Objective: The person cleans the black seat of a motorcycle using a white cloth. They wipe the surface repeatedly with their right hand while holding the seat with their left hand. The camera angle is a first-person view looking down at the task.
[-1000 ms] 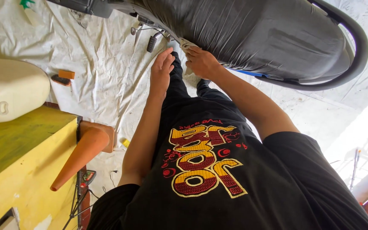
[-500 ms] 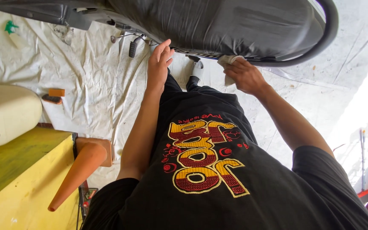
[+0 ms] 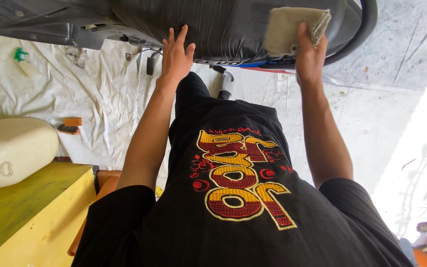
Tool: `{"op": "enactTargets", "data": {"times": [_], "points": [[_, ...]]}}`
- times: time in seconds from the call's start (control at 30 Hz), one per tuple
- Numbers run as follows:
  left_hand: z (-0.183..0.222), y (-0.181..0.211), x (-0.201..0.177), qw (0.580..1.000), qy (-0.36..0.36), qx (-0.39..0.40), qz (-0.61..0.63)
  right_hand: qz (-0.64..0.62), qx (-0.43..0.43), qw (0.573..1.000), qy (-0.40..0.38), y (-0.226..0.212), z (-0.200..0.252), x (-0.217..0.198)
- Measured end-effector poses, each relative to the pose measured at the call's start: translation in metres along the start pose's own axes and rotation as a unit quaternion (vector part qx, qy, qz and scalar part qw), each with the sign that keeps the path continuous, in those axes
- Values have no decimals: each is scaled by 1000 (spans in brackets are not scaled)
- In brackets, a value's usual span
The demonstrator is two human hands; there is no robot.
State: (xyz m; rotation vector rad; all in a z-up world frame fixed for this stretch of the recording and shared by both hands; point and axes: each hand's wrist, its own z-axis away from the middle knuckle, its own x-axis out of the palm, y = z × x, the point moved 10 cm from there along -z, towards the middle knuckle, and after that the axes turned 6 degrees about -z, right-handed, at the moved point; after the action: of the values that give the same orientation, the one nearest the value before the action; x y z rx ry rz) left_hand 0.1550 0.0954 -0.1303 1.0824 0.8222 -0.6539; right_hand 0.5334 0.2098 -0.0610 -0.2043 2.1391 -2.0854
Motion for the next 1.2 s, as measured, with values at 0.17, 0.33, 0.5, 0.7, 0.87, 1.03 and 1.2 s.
{"op": "enactTargets", "data": {"times": [0.17, 0.33, 0.5, 0.7, 0.87, 1.03, 1.2], "points": [[-17, -20, -28, 996, -30, 21, -76, -230, 195, 953, -28, -2, 9, 96], [-28, -31, -44, 985, -113, 33, -125, -173, 178, 965, -86, -15, -2, 173], [-52, -47, -76, 977, -62, 126, -163, 200, -23, 970, -137, -78, -21, 274], [-107, -88, -97, 973, -123, 147, -125, 461, -208, 767, -394, 28, 62, 375], [-123, -96, -93, 965, -178, 168, -90, 457, -61, 821, -338, 162, 120, 334], [-126, -94, -84, 960, -199, 177, -86, 306, 432, 849, -4, 250, 165, 258], [-130, -95, -80, 959, -211, 175, -75, -322, 404, 784, 345, 319, 166, 279]]}}
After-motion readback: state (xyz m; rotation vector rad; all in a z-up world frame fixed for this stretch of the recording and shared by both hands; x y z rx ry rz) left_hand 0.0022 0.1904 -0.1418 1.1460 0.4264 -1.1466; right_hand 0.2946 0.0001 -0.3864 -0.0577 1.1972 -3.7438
